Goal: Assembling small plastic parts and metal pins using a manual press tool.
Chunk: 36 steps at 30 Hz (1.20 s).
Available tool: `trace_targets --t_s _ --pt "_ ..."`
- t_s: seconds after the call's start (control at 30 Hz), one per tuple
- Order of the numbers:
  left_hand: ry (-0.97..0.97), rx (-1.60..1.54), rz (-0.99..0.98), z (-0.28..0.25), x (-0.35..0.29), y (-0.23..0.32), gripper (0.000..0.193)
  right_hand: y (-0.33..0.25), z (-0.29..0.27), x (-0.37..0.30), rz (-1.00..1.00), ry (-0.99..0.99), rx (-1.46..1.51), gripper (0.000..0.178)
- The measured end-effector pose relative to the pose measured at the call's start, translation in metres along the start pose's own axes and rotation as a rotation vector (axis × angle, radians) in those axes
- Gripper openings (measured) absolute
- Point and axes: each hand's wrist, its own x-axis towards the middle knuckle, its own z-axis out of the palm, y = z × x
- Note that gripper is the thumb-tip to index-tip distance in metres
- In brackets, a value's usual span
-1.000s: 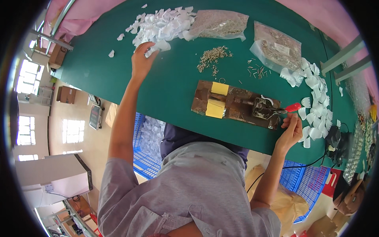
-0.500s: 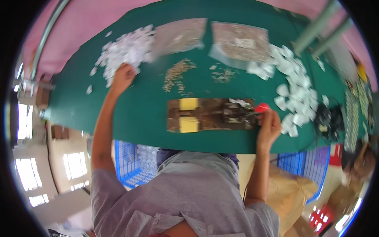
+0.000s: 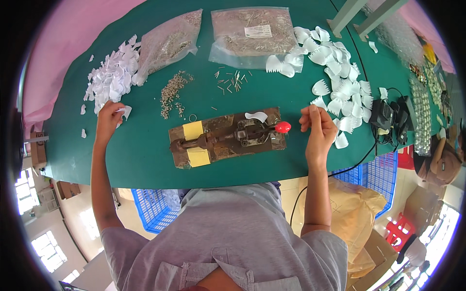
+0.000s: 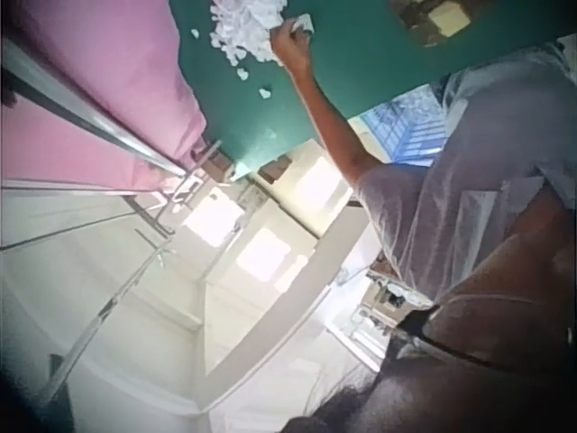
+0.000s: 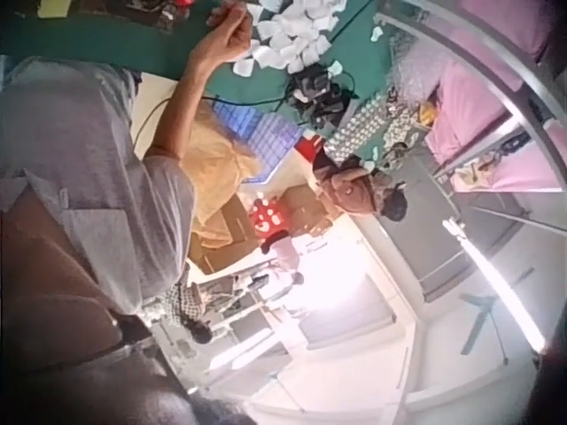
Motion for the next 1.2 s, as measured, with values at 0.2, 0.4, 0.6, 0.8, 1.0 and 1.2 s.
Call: trace_targets --t_s 0.2,0.4,0.6,0.8,1.0,1.2 --pt "0.339 -0.667 -0.277 -0.005 -0.059 0.080 0.017 -0.007 0.036 0.065 -0.245 -0.229 -0.442 0.018" --pt "0.127 -1.107 -0.127 0.052 -0.119 0.185 0.020 0.008 0.086 0.085 -0.699 -0.119 -1.200 0.046" --pt "0.044 -0.792 -0.053 0.092 -0.124 0.228 0.019 0.012 0.107 0.111 -0.905 -0.137 -1.391 0.043" --pt "0.163 -0.645 0.023 0.112 -0.121 0.225 0.021 -0.029 0.073 0.074 -0.902 -0.080 -0.999 0.019" --pt "0.374 -0.368 0.192 0.130 -0.103 0.213 0.024 -0.083 0.023 0.007 0.071 -0.586 0.173 0.024" --pt "0.447 -0.241 0.221 0.138 -0.095 0.208 0.026 -0.068 -0.016 0.019 -0.418 -0.127 -0.424 0.018"
